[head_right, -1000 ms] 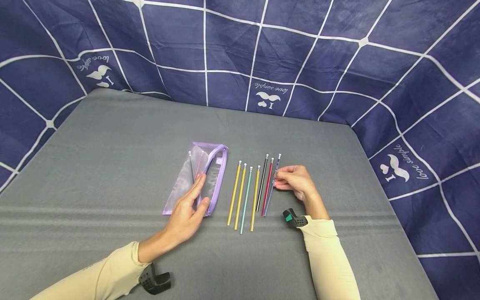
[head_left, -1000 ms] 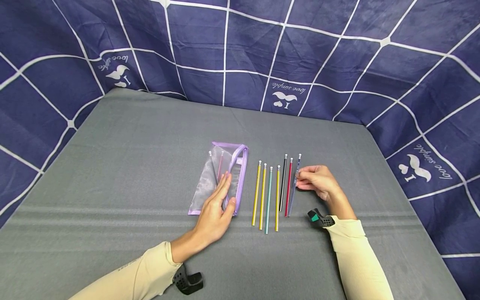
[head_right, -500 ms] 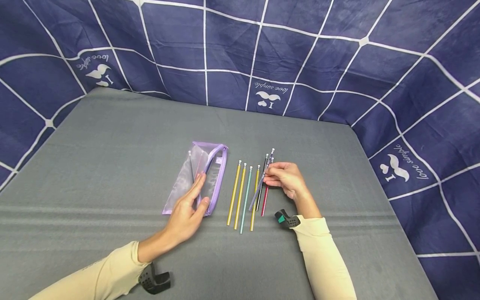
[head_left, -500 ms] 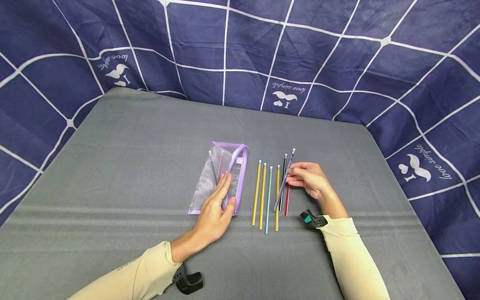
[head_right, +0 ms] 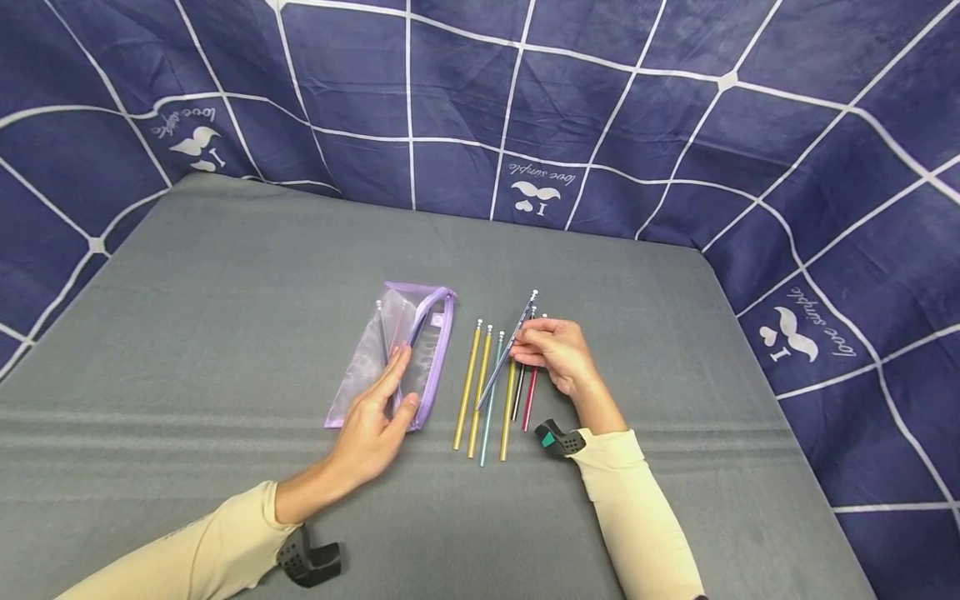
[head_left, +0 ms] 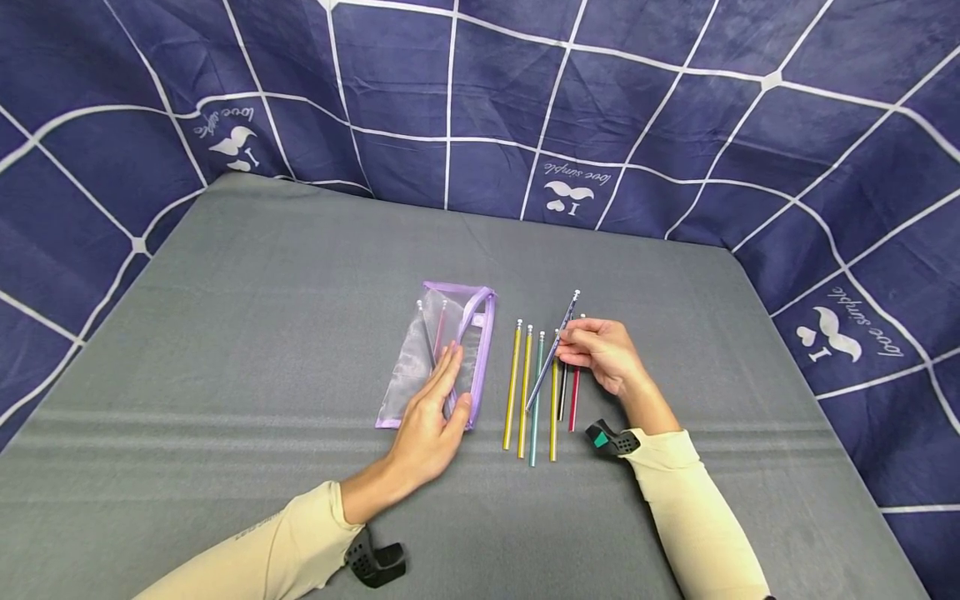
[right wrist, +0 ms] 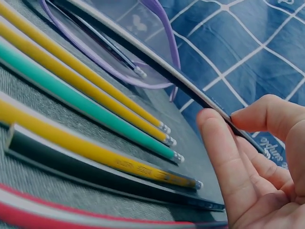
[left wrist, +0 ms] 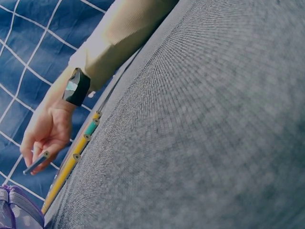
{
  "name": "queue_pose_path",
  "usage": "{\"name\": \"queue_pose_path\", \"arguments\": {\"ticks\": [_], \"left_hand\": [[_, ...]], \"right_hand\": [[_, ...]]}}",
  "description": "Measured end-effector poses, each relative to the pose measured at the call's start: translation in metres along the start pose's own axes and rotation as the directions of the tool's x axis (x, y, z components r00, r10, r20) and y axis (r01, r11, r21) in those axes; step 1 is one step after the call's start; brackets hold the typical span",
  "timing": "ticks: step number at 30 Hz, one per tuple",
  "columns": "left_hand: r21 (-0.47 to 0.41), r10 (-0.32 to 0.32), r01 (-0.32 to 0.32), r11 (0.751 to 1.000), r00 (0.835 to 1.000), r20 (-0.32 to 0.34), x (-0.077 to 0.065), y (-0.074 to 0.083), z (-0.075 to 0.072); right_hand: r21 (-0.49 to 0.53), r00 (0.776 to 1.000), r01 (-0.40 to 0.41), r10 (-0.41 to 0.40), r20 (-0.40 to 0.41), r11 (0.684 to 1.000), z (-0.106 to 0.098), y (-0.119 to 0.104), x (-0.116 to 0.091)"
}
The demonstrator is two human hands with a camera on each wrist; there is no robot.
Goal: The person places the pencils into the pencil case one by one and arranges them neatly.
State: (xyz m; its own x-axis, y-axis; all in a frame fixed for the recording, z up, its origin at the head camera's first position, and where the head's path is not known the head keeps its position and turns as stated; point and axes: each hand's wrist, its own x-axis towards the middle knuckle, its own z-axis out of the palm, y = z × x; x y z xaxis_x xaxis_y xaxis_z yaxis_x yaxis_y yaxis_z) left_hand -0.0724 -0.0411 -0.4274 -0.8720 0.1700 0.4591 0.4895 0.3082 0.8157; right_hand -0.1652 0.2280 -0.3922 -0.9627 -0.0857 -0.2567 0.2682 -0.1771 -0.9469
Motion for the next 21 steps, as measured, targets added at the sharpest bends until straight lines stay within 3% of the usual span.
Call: {"name": "queue_pose_path", "arguments": {"ticks": [21], "left_hand": [[0.005, -0.001, 0.001, 1.0, 1.0, 0.002, 0.001, 0.001, -0.001]], "right_hand": [[0.008, 1.0, 0.015, -0.014, -0.007, 1.0, 0.03, 0.004, 0.008]]}}
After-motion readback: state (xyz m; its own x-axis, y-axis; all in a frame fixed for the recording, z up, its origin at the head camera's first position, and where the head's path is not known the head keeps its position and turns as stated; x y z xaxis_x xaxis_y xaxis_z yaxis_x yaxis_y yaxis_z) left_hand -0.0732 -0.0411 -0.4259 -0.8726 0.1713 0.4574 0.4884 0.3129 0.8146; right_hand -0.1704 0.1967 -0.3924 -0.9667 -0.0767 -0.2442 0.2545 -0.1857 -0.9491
